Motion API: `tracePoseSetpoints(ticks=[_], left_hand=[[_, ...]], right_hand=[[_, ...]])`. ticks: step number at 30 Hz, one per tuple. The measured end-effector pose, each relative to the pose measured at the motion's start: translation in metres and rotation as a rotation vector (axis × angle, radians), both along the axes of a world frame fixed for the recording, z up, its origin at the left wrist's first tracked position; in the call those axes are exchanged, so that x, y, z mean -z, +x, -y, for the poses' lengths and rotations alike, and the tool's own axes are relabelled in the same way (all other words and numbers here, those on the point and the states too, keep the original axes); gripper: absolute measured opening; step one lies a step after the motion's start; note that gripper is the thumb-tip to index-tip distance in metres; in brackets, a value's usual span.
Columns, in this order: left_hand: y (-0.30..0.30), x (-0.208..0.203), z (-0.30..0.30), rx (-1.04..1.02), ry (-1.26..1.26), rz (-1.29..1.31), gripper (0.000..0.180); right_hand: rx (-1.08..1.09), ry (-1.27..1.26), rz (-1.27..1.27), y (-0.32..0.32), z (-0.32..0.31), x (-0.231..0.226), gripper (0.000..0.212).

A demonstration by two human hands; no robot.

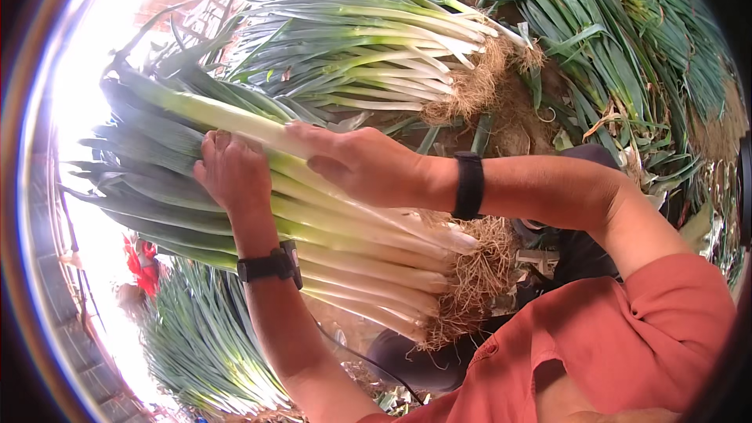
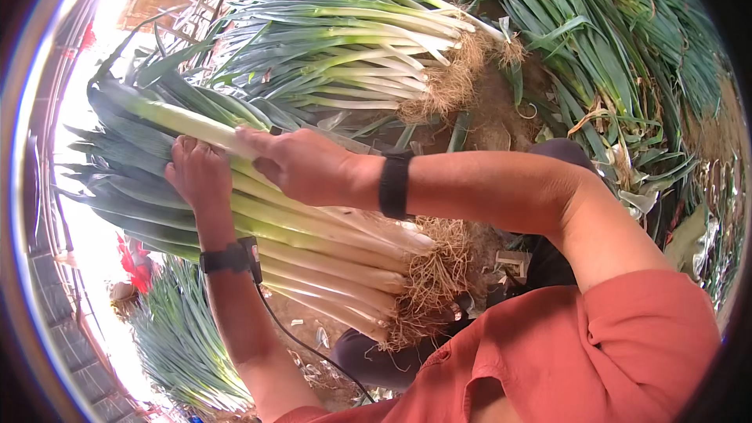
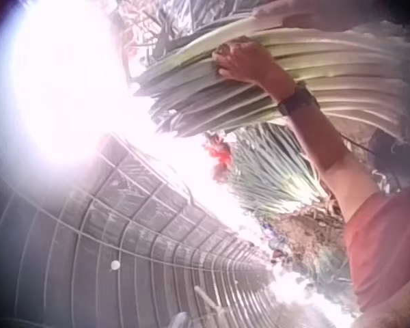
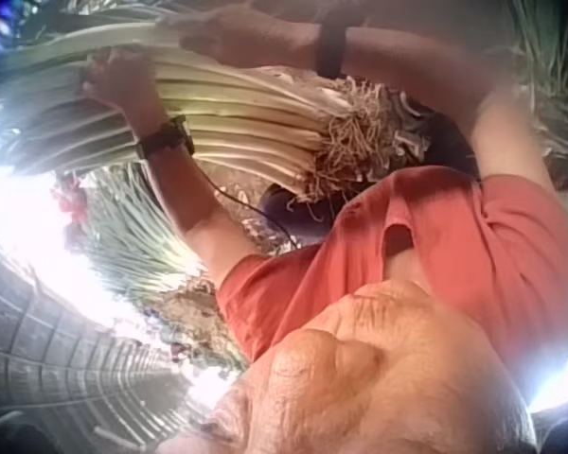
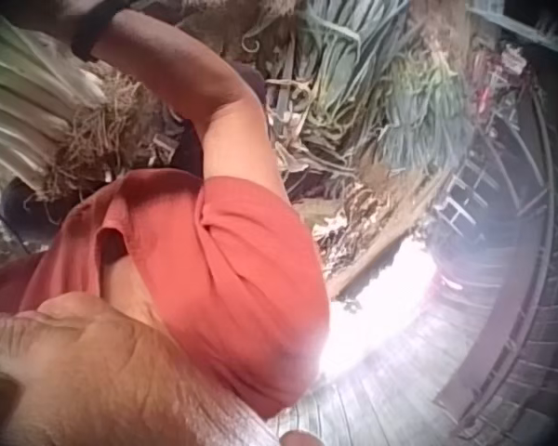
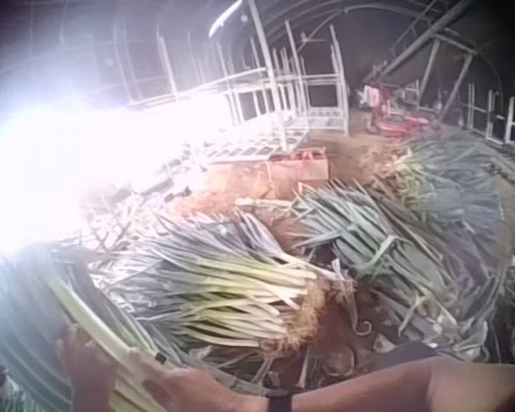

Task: Cleaning and peeling harvested leeks in a field.

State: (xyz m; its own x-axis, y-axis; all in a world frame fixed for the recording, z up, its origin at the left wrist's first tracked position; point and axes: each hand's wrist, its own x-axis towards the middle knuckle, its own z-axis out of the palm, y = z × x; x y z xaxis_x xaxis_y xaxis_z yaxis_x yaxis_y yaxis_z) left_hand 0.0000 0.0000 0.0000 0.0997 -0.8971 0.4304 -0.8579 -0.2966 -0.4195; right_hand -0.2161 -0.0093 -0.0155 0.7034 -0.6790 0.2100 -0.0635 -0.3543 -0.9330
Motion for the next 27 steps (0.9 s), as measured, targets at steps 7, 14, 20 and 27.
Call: tracePoseSetpoints(ticks=[7, 14, 20, 27], left_hand=[[0.008, -0.01, -0.008, 0.017, 0.071, -0.046, 0.025], [0.009, -0.027, -0.021, 0.196, 0.236, -0.098, 0.039], [-0.004, -0.041, -0.018, 0.163, 0.323, -0.08, 0.056], [-0.009, -0.039, -0.016, 0.132, 0.312, -0.081, 0.058]], right_hand=[[0.045, -0.033, 0.12, -0.03, -0.029, 0.039, 0.049], [0.026, -0.074, 0.072, -0.055, -0.043, 0.048, 0.051], [0.041, -0.181, -0.025, -0.065, -0.056, 0.077, 0.055], [0.007, -0.26, -0.181, -0.071, -0.057, 0.083, 0.058]])
